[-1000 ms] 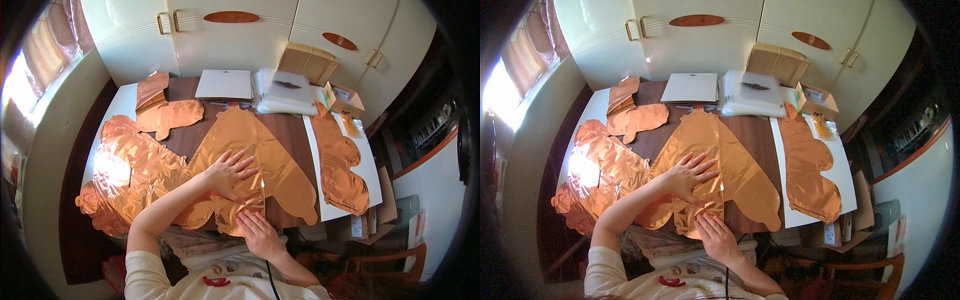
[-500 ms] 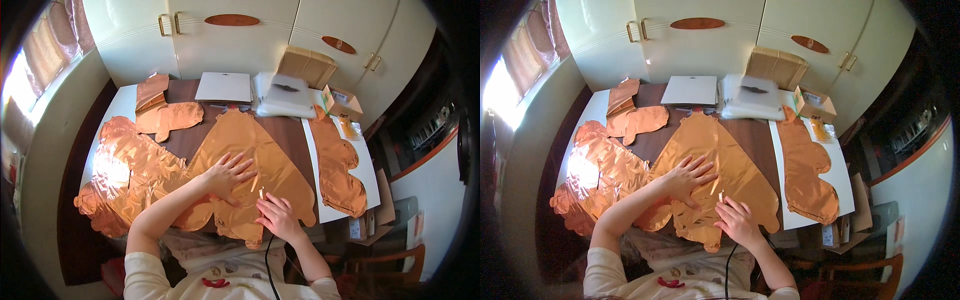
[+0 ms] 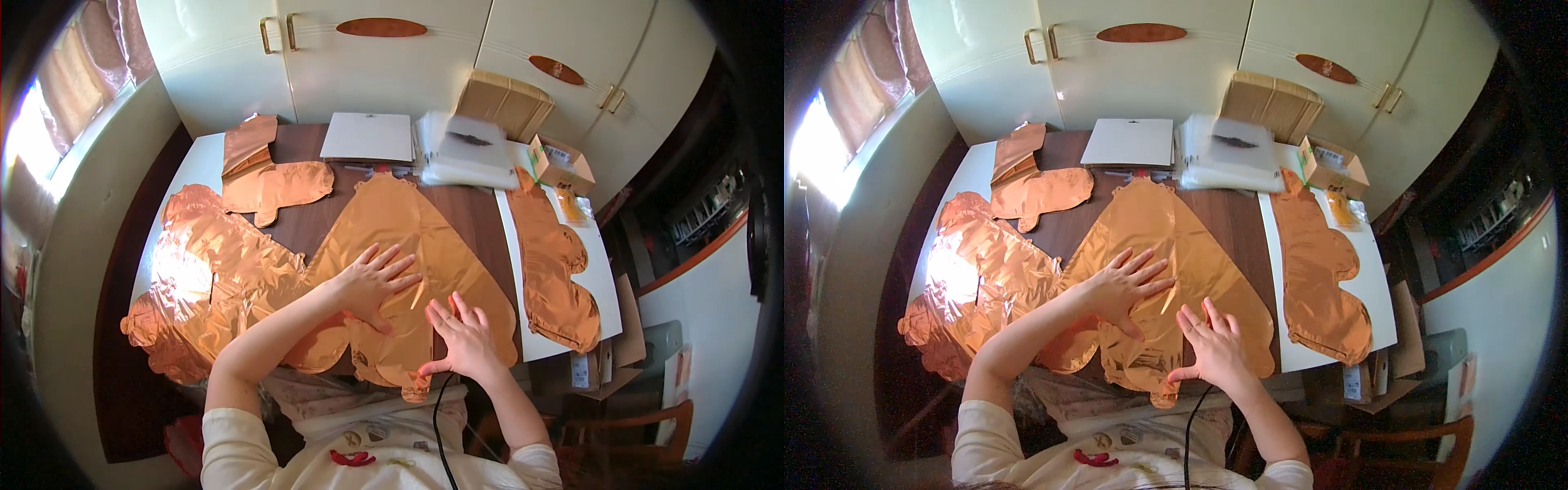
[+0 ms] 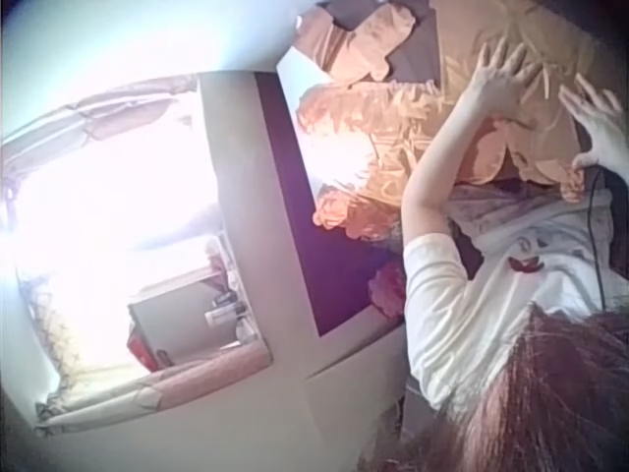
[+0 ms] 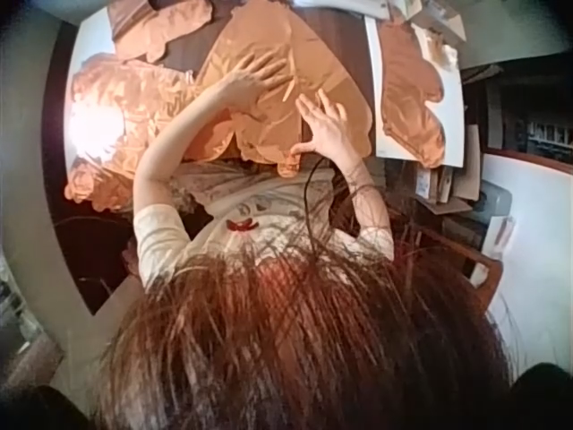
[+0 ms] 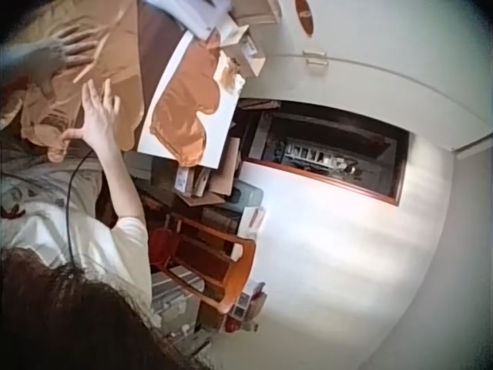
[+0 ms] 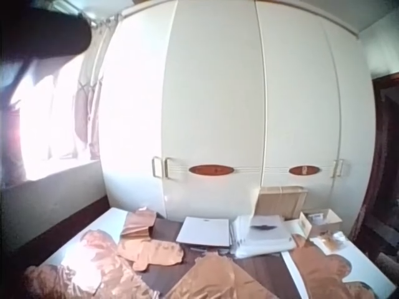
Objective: Manually folding and placing deflated foil balloons into plastic retail packaging with cardboard inserts.
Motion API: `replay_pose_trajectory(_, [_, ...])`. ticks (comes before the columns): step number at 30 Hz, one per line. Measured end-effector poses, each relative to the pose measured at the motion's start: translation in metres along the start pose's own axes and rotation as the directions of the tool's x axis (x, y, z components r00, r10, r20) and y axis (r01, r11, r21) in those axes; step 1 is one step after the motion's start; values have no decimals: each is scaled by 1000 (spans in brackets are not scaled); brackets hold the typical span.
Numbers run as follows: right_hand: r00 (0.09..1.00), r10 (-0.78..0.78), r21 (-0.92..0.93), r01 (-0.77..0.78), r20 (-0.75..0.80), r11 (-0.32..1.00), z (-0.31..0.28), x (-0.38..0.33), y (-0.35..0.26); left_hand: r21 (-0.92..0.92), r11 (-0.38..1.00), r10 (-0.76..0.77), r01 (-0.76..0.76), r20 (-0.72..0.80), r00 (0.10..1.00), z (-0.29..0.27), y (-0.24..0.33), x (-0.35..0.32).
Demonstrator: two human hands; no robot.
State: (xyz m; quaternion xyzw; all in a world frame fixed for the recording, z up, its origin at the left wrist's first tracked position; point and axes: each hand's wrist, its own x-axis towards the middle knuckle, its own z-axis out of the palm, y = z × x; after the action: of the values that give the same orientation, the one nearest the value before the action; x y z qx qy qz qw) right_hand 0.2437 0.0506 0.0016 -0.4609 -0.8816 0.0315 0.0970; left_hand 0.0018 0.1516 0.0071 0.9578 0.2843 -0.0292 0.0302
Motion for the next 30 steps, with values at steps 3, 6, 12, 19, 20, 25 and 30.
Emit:
replay_pose_trajectory(3, [1000, -18, -16, 18, -10, 1000, -7, -2, -2, -11, 1000, 5, -5, 3, 1000, 1, 0, 1])
replay_pose_trajectory(6, [987, -156, -139, 158, 22, 978, -10, -8, -5, -11, 1000, 1, -1, -2, 1000, 3, -1, -1])
replay_pose_trajectory(12, [980, -194, 27, 193, 36, 981, -7, -40, -19, -5, 1000, -1, 1, -42, 999, 4, 1, 0])
replay_pose_trajectory(19, [946, -239, -104, 221, -220, 970, 20, -50, -26, -9, 1000, 8, -9, -71, 997, 6, -1, 0])
replay_pose_trajectory(20, [932, -245, -101, 226, -268, 969, 22, -51, -27, -7, 1000, 7, -7, -69, 998, 6, -1, 0])
replay_pose_trajectory(25, [907, -250, -67, 242, -339, 968, 22, -54, -27, -18, 1000, 2, -4, -68, 998, 7, -1, 0])
replay_pose_trajectory(30, [890, -267, -24, 278, -369, 960, 17, -58, -24, 9, 1000, 8, -7, -68, 998, 7, -2, 0])
